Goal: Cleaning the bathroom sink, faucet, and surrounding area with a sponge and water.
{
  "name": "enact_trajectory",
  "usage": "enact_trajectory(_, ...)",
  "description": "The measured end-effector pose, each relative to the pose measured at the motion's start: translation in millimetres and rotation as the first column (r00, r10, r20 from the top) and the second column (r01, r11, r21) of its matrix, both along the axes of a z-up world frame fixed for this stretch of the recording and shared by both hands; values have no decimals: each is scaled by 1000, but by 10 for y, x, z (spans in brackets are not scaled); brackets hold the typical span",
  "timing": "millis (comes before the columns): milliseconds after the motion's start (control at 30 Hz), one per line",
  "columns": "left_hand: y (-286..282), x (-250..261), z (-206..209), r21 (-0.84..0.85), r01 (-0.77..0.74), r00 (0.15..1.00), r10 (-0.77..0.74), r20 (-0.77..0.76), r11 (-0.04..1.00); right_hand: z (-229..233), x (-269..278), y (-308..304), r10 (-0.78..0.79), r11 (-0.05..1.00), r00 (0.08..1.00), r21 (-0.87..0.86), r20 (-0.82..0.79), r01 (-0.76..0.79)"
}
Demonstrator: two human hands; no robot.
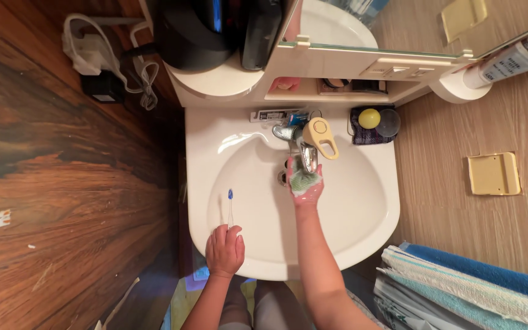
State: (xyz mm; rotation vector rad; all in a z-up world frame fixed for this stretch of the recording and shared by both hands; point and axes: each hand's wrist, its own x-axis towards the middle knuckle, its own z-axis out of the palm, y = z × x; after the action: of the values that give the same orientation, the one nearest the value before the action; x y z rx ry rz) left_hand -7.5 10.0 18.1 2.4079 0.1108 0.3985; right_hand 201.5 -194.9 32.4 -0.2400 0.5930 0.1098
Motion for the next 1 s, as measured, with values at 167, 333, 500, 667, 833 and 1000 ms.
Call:
enact_trajectory(167, 10, -1, -5, -7, 3, 1000, -3, -6, 1000, -939, -29, -230, 80, 977, 993, -204, 92, -60)
enact_trajectory(333, 18, -2, 14, -8, -2, 1000, 2, -3, 1000, -652, 202, 652, 137, 676, 984, -716, -114, -177)
enact_trajectory(500, 24, -14, 28, -5, -12, 1000, 12, 2, 1000, -573, 787, 988, 249, -134, 966, -990, -74, -41)
enact_trajectory(667, 31, 2, 5, -17, 1, 1000, -1, 6, 1000, -416, 547, 1179, 528, -634, 843, -709, -104, 310)
enact_trajectory(833, 20, 6, -6, -8, 0, 1000, -1, -23, 1000, -867, 1, 907, 739, -520, 670, -695, -75, 496)
enact_trajectory(1000, -15, 29, -46, -13, 1, 1000, -1, 19, 1000, -1371, -330, 1081, 623, -105, 780, -994, -56, 13)
